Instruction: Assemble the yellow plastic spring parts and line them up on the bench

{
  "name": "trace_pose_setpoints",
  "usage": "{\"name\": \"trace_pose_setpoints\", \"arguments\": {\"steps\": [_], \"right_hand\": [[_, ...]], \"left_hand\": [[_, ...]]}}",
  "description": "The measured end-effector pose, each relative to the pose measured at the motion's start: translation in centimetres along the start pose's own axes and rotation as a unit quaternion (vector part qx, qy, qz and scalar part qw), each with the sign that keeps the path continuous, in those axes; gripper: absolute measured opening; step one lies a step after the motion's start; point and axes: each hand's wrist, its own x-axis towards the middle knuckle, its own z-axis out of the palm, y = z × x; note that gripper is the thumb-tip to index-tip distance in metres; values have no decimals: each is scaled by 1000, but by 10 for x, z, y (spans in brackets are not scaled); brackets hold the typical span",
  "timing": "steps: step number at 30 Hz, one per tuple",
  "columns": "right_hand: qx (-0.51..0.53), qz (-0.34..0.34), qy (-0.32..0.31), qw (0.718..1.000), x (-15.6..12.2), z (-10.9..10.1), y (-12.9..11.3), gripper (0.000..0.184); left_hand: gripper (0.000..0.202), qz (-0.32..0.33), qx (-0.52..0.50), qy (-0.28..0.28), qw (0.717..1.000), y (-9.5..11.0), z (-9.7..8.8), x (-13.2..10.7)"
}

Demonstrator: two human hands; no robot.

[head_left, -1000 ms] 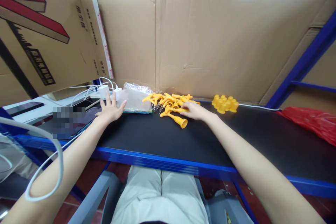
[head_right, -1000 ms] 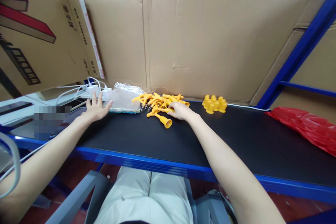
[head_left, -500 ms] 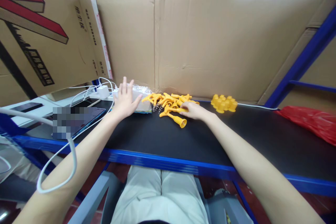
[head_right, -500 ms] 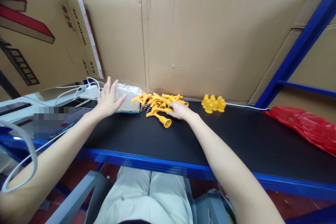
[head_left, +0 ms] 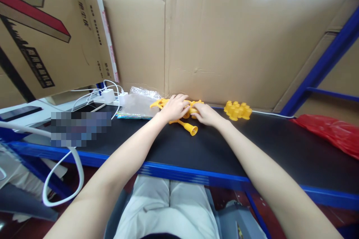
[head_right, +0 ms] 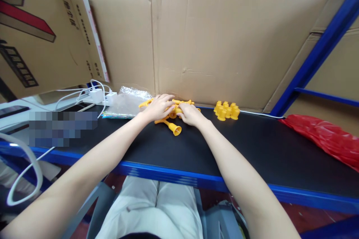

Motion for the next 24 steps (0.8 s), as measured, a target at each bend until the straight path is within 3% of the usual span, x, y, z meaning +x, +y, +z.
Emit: {"name": "trace_pose_setpoints", "arguments": {"steps": [9, 13, 19, 24], "right_hand": [[-30, -31, 133, 990, 2, -13, -4, 23], [-37, -21, 118, 992, 2, -10, -4, 26], [-41, 3, 64, 997, 3, -5, -7, 31], [-65, 8, 78, 995, 3, -13, -13, 27]], "left_hand": [[31, -101, -43, 44, 993, -15, 17, -10], [29, -140, -24, 37, 989, -13, 14, -10], [27, -136, 4, 26, 990, -10, 7, -11], [27, -143, -3, 20, 990, -10, 6, -11]]}}
